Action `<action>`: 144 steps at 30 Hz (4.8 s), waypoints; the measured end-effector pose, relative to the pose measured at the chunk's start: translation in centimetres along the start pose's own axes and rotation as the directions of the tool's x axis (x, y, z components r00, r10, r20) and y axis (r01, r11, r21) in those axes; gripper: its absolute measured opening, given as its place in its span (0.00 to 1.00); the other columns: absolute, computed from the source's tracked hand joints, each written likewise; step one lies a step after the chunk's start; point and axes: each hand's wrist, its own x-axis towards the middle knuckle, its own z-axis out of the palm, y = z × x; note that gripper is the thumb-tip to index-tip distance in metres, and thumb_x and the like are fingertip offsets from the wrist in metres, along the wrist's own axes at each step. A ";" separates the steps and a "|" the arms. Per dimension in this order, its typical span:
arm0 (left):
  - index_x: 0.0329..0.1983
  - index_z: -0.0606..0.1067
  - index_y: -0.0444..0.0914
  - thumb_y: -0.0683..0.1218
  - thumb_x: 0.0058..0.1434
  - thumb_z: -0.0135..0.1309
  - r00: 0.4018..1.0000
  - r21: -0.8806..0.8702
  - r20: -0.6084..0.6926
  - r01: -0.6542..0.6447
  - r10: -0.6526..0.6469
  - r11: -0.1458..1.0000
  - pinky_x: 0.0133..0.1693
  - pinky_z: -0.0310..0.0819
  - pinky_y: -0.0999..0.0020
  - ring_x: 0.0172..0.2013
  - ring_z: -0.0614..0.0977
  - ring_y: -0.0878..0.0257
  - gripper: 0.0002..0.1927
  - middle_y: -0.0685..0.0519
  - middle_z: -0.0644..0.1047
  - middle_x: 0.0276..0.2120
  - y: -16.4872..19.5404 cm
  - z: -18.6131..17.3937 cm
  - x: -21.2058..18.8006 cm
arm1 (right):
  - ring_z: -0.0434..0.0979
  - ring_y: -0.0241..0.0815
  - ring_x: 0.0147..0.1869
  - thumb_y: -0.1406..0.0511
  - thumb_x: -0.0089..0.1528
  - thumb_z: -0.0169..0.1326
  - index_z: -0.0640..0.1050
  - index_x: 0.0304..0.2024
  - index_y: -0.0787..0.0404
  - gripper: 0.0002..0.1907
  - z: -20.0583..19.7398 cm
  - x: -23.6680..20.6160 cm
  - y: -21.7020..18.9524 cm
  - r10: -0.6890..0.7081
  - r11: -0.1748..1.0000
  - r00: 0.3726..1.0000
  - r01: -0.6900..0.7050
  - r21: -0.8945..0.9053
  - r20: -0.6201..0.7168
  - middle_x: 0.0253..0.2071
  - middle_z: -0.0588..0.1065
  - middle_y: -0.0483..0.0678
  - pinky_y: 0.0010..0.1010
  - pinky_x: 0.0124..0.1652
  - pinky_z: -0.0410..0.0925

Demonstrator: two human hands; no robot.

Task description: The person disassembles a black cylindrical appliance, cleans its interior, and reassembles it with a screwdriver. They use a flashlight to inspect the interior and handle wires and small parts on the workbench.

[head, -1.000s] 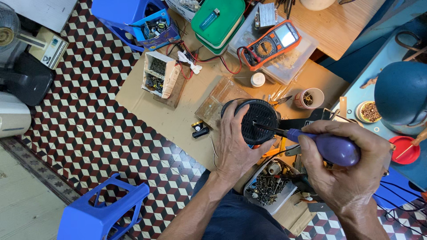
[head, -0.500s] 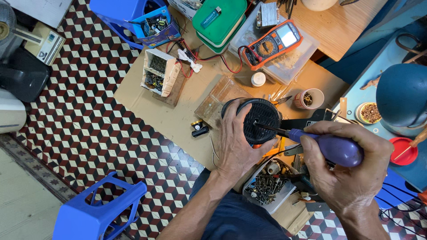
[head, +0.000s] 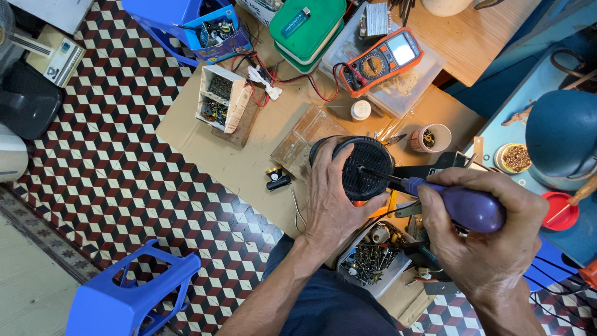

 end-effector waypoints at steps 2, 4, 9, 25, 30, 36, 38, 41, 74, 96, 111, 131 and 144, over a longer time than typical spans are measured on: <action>0.72 0.55 0.36 0.52 0.48 0.74 1.000 -0.001 0.004 0.001 -0.001 1.000 0.71 0.55 0.47 0.71 0.61 0.39 0.54 0.35 0.58 0.70 0.0 0.0 0.0 | 0.82 0.40 0.45 0.71 0.62 0.66 0.75 0.40 0.70 0.12 0.0 0.0 -0.2 0.006 1.000 1.000 -0.006 -0.001 0.010 0.42 0.80 0.54 0.28 0.48 0.75; 0.72 0.55 0.36 0.52 0.48 0.74 1.000 0.000 0.001 -0.003 0.003 1.000 0.71 0.55 0.47 0.71 0.61 0.39 0.54 0.35 0.58 0.70 0.0 0.0 0.1 | 0.82 0.40 0.44 0.71 0.61 0.67 0.77 0.39 0.69 0.10 0.0 0.2 -0.3 0.026 0.999 0.999 -0.025 -0.023 0.030 0.41 0.80 0.54 0.28 0.47 0.75; 0.72 0.56 0.36 0.53 0.49 0.74 1.000 0.011 -0.017 -0.009 0.009 1.000 0.70 0.57 0.47 0.70 0.62 0.39 0.53 0.36 0.59 0.70 -0.1 0.1 0.1 | 0.82 0.40 0.38 0.69 0.58 0.69 0.79 0.37 0.68 0.11 0.0 0.7 -1.1 0.011 0.990 0.999 -0.005 -0.140 0.041 0.36 0.80 0.54 0.29 0.40 0.73; 0.72 0.55 0.34 0.57 0.49 0.73 0.995 0.006 -0.084 -0.056 0.056 0.998 0.71 0.58 0.48 0.70 0.64 0.42 0.55 0.37 0.62 0.68 -0.9 0.7 0.2 | 0.80 0.37 0.50 0.70 0.60 0.63 0.67 0.55 0.67 0.25 2.0 0.7 0.0 0.021 0.984 0.999 -0.025 0.175 0.027 0.44 0.79 0.51 0.27 0.50 0.73; 0.73 0.54 0.32 0.60 0.50 0.73 0.985 -0.028 -0.142 -0.100 0.095 0.995 0.72 0.59 0.49 0.70 0.66 0.43 0.57 0.37 0.63 0.68 -1.6 1.0 0.1 | 0.82 0.37 0.49 0.70 0.63 0.61 0.76 0.49 0.63 0.13 2.8 1.4 1.9 0.064 0.986 0.958 -0.104 0.131 0.279 0.44 0.80 0.49 0.29 0.45 0.75; 0.73 0.53 0.31 0.59 0.48 0.75 0.983 -0.014 -0.157 -0.094 0.091 0.995 0.72 0.59 0.49 0.71 0.65 0.42 0.60 0.37 0.63 0.68 -1.7 1.3 0.1 | 0.83 0.40 0.40 0.65 0.64 0.60 0.80 0.46 0.60 0.09 3.8 1.8 2.5 0.127 0.992 0.925 -0.111 -0.065 0.359 0.38 0.82 0.49 0.33 0.37 0.73; 0.74 0.53 0.31 0.58 0.48 0.75 0.983 -0.019 -0.158 -0.096 0.092 0.995 0.72 0.59 0.49 0.71 0.65 0.42 0.60 0.37 0.63 0.68 -1.8 1.3 0.3 | 0.83 0.42 0.40 0.66 0.64 0.60 0.80 0.46 0.61 0.09 4.1 1.6 2.6 0.083 0.996 0.940 -0.063 -0.070 0.332 0.38 0.81 0.51 0.34 0.37 0.73; 0.74 0.53 0.31 0.57 0.48 0.75 0.983 -0.029 -0.164 -0.087 0.081 0.996 0.72 0.59 0.50 0.70 0.66 0.43 0.59 0.37 0.64 0.68 -1.8 1.4 0.3 | 0.83 0.42 0.40 0.66 0.65 0.60 0.79 0.46 0.61 0.08 4.5 1.3 2.8 0.033 0.999 0.945 -0.028 -0.021 0.324 0.38 0.81 0.51 0.34 0.37 0.74; 0.74 0.54 0.33 0.58 0.46 0.75 0.986 -0.025 -0.164 -0.041 0.037 0.999 0.71 0.62 0.50 0.70 0.67 0.42 0.60 0.37 0.64 0.68 -2.7 1.4 0.3 | 0.80 0.42 0.45 0.66 0.63 0.61 0.79 0.43 0.64 0.09 6.9 3.1 7.5 -0.221 0.974 0.875 0.180 0.134 0.431 0.42 0.78 0.49 0.32 0.44 0.74; 0.74 0.55 0.36 0.55 0.46 0.74 0.995 0.014 -0.069 -0.070 0.071 0.997 0.70 0.57 0.46 0.71 0.63 0.41 0.58 0.38 0.61 0.69 -2.6 1.3 1.2 | 0.80 0.45 0.40 0.61 0.60 0.62 0.81 0.38 0.58 0.09 5.9 5.9 8.7 -0.222 0.967 0.789 0.251 0.028 0.573 0.37 0.78 0.47 0.37 0.41 0.71; 0.71 0.57 0.36 0.54 0.47 0.74 0.987 -0.038 -0.127 -0.105 0.099 0.994 0.71 0.59 0.45 0.70 0.64 0.38 0.54 0.36 0.61 0.68 -2.6 1.3 0.9 | 0.81 0.43 0.41 0.64 0.61 0.62 0.78 0.42 0.59 0.09 6.3 4.0 9.3 -0.298 0.953 0.802 0.282 0.111 0.518 0.37 0.78 0.46 0.33 0.39 0.73; 0.69 0.58 0.39 0.53 0.46 0.74 0.984 -0.020 -0.091 -0.155 0.152 0.988 0.73 0.56 0.43 0.71 0.64 0.42 0.51 0.40 0.62 0.67 -1.9 1.1 1.2 | 0.81 0.38 0.33 0.64 0.63 0.60 0.80 0.43 0.63 0.09 5.6 2.9 9.6 0.046 0.999 0.858 -0.038 -0.026 0.511 0.33 0.81 0.49 0.30 0.32 0.73; 0.72 0.55 0.37 0.55 0.46 0.74 0.971 0.070 0.003 -0.240 0.241 0.968 0.74 0.48 0.35 0.72 0.62 0.44 0.56 0.41 0.61 0.70 -1.6 3.1 -0.4 | 0.76 0.34 0.32 0.66 0.65 0.60 0.80 0.42 0.65 0.08 5.5 -2.5 10.5 0.096 0.967 0.964 -0.150 0.206 0.250 0.31 0.79 0.48 0.28 0.30 0.69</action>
